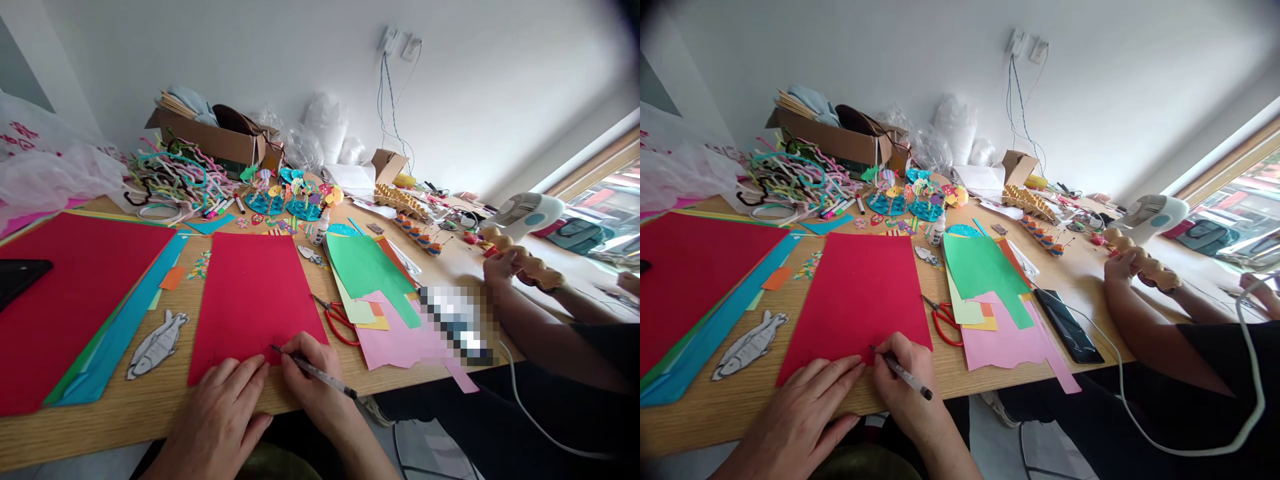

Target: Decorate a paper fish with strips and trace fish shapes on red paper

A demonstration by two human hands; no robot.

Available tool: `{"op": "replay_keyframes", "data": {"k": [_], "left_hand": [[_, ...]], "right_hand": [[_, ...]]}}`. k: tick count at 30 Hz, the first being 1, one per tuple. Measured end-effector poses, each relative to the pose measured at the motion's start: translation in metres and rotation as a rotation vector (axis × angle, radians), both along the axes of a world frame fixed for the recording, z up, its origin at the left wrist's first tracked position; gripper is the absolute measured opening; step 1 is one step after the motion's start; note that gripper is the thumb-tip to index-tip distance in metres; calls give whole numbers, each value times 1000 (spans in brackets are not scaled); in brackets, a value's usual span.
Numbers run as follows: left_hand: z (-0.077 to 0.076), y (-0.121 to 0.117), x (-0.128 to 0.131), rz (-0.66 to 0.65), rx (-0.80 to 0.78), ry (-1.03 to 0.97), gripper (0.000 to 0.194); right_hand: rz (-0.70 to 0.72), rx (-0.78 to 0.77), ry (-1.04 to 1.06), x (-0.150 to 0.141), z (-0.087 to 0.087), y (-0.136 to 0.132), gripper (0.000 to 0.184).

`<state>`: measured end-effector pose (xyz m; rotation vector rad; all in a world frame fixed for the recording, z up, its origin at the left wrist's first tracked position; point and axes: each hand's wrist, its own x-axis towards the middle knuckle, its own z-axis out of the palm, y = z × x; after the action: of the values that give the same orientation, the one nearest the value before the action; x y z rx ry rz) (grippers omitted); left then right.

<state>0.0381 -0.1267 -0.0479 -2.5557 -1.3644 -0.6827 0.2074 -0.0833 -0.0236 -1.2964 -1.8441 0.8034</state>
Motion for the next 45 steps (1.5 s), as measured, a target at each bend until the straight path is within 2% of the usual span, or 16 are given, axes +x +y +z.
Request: {"op": "replay_keyframes", "data": {"k": [45], "left_hand": [[1,1,0,-5,-27,-6,42]], "right_hand": [[8,7,-39,0,-1,-1,9]]}}
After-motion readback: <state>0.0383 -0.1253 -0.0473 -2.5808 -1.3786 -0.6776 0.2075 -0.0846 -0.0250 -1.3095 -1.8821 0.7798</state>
